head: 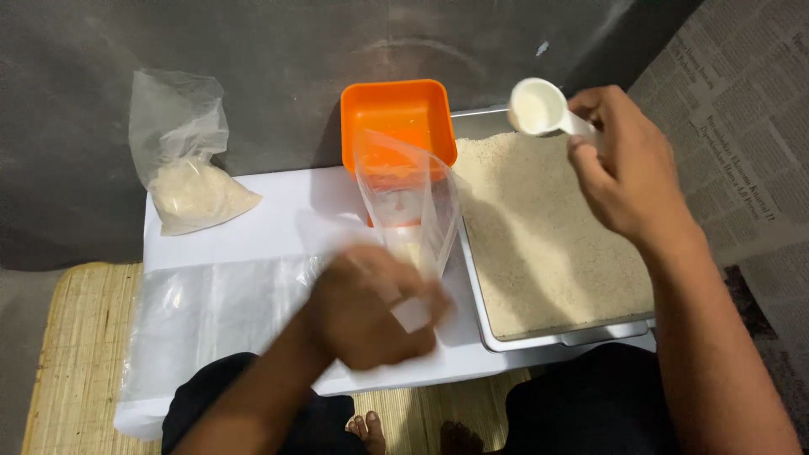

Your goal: Scooping white powder from a large tray into small plastic bags using a measuring scoop.

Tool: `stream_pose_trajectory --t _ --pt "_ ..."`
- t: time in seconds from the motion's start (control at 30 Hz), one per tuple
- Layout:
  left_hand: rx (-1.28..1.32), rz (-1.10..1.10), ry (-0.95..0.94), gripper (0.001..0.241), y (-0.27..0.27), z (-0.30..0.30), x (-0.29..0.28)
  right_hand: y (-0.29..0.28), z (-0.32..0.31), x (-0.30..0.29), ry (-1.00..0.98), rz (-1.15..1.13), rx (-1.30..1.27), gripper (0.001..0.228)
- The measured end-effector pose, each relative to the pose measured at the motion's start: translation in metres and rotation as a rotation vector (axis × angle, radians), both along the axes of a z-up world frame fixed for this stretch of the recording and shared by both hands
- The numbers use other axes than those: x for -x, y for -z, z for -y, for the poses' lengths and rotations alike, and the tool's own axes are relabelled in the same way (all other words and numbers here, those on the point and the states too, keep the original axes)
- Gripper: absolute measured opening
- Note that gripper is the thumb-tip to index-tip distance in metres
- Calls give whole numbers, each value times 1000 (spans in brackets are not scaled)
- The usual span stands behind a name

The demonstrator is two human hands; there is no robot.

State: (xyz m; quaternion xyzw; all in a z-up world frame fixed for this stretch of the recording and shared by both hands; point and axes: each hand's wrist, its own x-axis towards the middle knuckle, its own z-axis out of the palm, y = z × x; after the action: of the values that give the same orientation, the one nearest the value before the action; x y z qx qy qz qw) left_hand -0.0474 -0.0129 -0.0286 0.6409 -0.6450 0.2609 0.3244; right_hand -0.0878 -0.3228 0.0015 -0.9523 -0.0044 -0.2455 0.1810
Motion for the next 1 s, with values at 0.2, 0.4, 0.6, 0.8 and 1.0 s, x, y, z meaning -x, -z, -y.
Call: stream_pose_trajectory --t 0.2,0.4,0.6,0.8,1.0 --pt "85 35 -406 25 -22 -6 -40 -28 -53 5 -191 121 27 24" --pt "33 -40 -472 21 -16 -7 -48 -34 -88 14 -163 209 197 36" --pt "34 -57 -505 14 -12 -10 -53 -34 -100 8 -177 330 377 35" --pt "38 -79 -508 15 -13 -11 -53 -29 -102 6 -140 368 531 28" --pt "34 -82 -511 15 -12 -11 -54 -25 -101 4 -141 394 577 25"
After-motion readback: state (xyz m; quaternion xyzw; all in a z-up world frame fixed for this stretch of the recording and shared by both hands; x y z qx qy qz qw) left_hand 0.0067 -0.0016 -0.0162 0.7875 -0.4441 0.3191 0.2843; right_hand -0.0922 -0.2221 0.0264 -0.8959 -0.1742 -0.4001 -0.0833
